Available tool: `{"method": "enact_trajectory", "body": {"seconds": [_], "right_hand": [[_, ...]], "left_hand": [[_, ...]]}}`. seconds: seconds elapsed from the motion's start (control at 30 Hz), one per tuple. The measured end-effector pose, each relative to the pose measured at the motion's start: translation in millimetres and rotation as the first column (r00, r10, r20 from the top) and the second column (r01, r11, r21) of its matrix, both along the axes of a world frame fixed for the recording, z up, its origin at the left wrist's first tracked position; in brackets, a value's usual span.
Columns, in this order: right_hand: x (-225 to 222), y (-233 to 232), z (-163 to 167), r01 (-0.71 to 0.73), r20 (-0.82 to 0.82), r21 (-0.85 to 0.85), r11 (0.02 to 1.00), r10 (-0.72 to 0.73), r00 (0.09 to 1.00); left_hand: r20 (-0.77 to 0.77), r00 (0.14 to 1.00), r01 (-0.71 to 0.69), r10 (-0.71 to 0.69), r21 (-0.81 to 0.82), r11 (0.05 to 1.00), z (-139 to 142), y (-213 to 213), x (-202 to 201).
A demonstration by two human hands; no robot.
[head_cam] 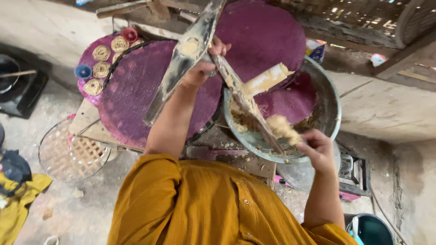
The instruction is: The person packs dough into a hand-held extruder press and squeezes it to extrude noodle strands onto round purple trays, forming spiral nests. They cut the strands free by hand, cover finished trays with cloth, and reload the press with more dough from a basin to continue.
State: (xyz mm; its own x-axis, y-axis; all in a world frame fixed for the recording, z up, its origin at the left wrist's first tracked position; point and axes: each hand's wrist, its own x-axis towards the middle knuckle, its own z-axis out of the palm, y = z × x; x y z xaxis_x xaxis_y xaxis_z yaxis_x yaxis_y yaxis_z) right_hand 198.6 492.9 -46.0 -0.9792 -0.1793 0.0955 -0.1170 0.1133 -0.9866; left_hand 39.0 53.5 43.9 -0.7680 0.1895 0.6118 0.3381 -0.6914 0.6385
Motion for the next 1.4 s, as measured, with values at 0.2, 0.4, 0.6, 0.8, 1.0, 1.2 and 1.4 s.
{"method": "enact_trajectory", "body": {"seconds": [0.2,0.4,0.6,0.8,1.0,1.2,1.4], "right_hand": [[15,-1,45,0.068,0.034,0.932,0.356,-0.271,0.962],[-9,-121,59,-0.500,0.045,-0.183,0.846,0.515,0.856],[20,-225,85,-0.326,-0.287,-0.925,-0.197,0.923,0.257],[-3,-229,134,-0.473,-0.215,-0.881,0.026,0.868,0.447],[3,-262,173,-0.563,-0.292,-0.319,0.762,0.486,0.824],[17,-293,195,-0.013,-0.644,0.616,0.787,0.513,0.567],[26,-316,166,0.089,-0.624,0.686,0.722,0.521,0.582]], "left_hand": [[-0.132,0.985,-0.119,0.108,-0.077,0.990,26,-71,13],[-0.287,0.953,0.090,-0.095,-0.029,0.995,43,-43,21],[-0.140,0.969,0.187,-0.205,-0.136,0.973,83,-36,93],[-0.286,0.958,-0.178,0.030,-0.508,0.843,72,-132,164],[-0.685,0.647,-0.762,0.333,-0.596,0.255,39,-131,171],[-0.735,0.602,-0.787,0.311,-0.612,0.077,20,-144,157],[-0.678,0.658,-0.743,0.328,-0.656,0.131,-10,-130,151]]}}
